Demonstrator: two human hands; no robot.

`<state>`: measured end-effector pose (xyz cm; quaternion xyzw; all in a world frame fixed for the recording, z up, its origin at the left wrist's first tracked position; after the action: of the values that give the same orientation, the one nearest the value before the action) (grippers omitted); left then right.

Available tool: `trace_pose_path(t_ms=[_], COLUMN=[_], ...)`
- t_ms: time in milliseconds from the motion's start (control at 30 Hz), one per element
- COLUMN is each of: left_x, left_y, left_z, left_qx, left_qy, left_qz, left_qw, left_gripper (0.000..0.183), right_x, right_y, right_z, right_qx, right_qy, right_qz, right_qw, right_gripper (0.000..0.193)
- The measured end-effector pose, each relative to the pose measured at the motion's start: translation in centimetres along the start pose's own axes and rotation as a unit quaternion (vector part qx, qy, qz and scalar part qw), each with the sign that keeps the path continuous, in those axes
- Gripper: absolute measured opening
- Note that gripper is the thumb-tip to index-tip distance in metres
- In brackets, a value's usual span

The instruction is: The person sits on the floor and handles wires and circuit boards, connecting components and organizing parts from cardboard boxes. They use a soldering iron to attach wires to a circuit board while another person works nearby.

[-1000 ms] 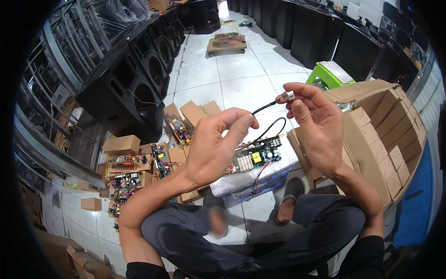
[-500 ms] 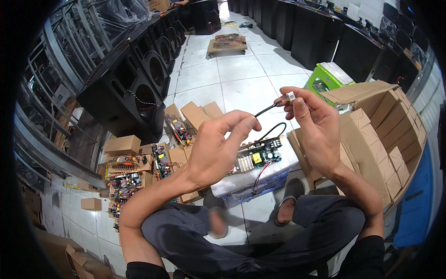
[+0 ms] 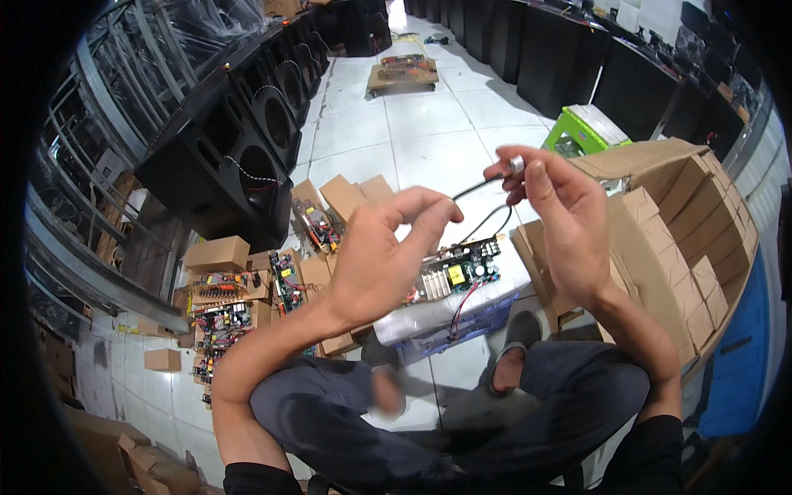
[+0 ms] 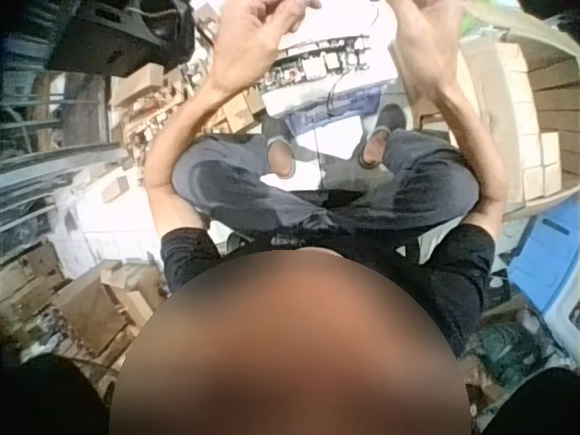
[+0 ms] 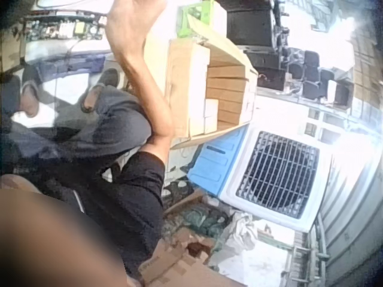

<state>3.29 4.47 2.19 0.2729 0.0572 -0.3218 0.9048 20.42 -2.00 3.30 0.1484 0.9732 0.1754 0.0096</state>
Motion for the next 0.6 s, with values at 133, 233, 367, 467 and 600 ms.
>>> trace_pose_path(t_ms=[133, 233, 367, 467, 600], left_x=[-0.9, -1.1, -1.3, -1.1, -0.9], left_y=[0.6, 0.8, 1.6, 1.8, 0.9], left_z=[0.1, -0.2, -2.4, -5.4, -8.5], left_qx=[0.019, 0.009, -0.004, 0.004, 0.010], left_qy=[0.028, 0.029, 0.188, 0.317, 0.326], left_qz=[0.038, 0.039, -0.029, -0.069, -0.066], left_qw=[0.999, 0.999, 0.982, 0.946, 0.943], left_gripper=[0.028, 0.030, 0.029, 0.031, 0.030], right_x=[-0.5, -0.9, -1.1, -1.1, -1.3], right_y=[0.5, 0.4, 0.6, 0.3, 0.2], right_z=[0.4, 0.4, 0.4, 0.4, 0.2], right_qx=[-0.006, -0.013, -0.016, -0.021, -0.038], right_qy=[-0.067, -0.078, -0.076, -0.080, -0.069], right_qz=[0.010, 0.023, 0.031, 0.028, 0.040], right_qw=[0.998, 0.997, 0.997, 0.996, 0.996], right_gripper=[0.047, 0.046, 0.044, 0.043, 0.040])
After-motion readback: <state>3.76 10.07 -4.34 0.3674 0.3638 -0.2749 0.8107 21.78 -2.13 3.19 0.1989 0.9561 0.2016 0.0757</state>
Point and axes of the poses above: each hand's wrist, its own y-axis towards the middle knuckle, its own x-axis out of the palm, z = x × y, the point moved 6 cm from there along y, towards the middle knuckle, and after that the axes turned 9 degrees about x, right-handed, at the moved point
